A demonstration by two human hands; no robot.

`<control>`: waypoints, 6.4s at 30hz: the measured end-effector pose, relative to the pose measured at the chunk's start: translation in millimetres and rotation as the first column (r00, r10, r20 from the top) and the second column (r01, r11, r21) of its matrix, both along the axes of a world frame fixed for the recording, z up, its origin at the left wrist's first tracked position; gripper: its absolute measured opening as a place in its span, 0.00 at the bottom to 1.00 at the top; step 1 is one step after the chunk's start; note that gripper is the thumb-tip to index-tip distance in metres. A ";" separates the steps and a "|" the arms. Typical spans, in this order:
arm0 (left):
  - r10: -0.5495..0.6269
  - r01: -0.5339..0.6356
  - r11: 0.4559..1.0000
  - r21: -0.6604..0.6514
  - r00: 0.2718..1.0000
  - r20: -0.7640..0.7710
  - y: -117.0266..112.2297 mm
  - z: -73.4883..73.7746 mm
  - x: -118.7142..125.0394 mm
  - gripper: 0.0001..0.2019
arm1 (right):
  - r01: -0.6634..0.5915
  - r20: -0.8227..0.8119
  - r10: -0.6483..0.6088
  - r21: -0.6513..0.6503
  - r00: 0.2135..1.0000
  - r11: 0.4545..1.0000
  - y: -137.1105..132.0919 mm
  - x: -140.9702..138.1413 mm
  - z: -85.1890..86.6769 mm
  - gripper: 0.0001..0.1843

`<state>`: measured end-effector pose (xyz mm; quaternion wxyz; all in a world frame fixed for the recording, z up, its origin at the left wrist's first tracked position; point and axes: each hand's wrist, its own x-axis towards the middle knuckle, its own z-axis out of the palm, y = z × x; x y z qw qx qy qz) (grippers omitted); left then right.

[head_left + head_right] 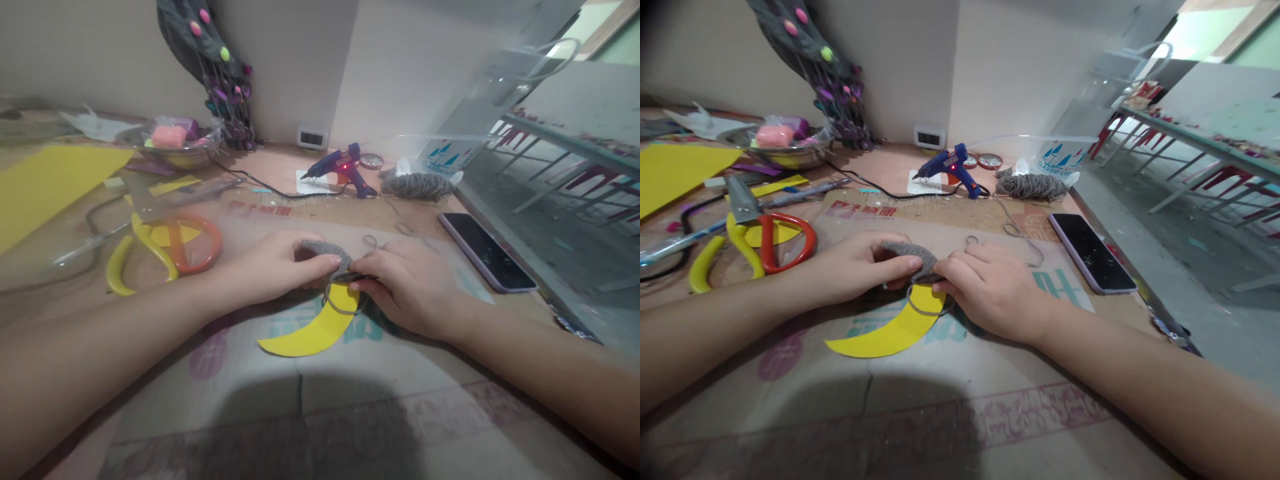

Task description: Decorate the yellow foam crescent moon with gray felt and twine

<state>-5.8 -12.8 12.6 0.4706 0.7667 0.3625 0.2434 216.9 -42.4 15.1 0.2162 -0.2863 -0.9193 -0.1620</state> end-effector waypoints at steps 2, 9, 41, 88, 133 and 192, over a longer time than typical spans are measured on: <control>-0.001 0.002 1.000 -0.014 1.000 0.010 -0.4 -0.2 0.4 0.15 | -0.010 0.010 0.010 0.009 1.000 1.000 -0.1 0.7 -0.3 0.10; -0.028 0.030 0.998 -0.053 0.999 0.044 -0.3 0.7 2.0 0.15 | 0.014 0.051 -0.016 0.049 0.999 0.999 -2.8 0.5 0.7 0.07; -0.003 0.003 1.000 -0.027 1.000 0.009 -0.1 0.2 1.0 0.15 | 0.013 -0.042 -0.012 0.011 0.999 1.000 -2.9 -3.5 3.7 0.10; -0.026 0.035 0.997 -0.071 0.993 0.117 2.6 -4.1 1.2 0.15 | 0.076 -0.313 -0.192 -0.347 0.930 0.935 -1.9 0.3 4.0 0.19; -0.037 0.046 0.989 -0.141 0.997 0.066 4.5 -4.4 -1.7 0.20 | 0.014 -0.309 -0.409 -0.784 0.859 0.621 4.5 -9.0 7.8 0.11; -0.064 0.066 0.993 -0.094 0.997 0.031 2.7 -2.2 -0.8 0.17 | -0.022 -0.080 0.010 -0.159 0.997 0.987 2.7 -1.6 6.1 0.09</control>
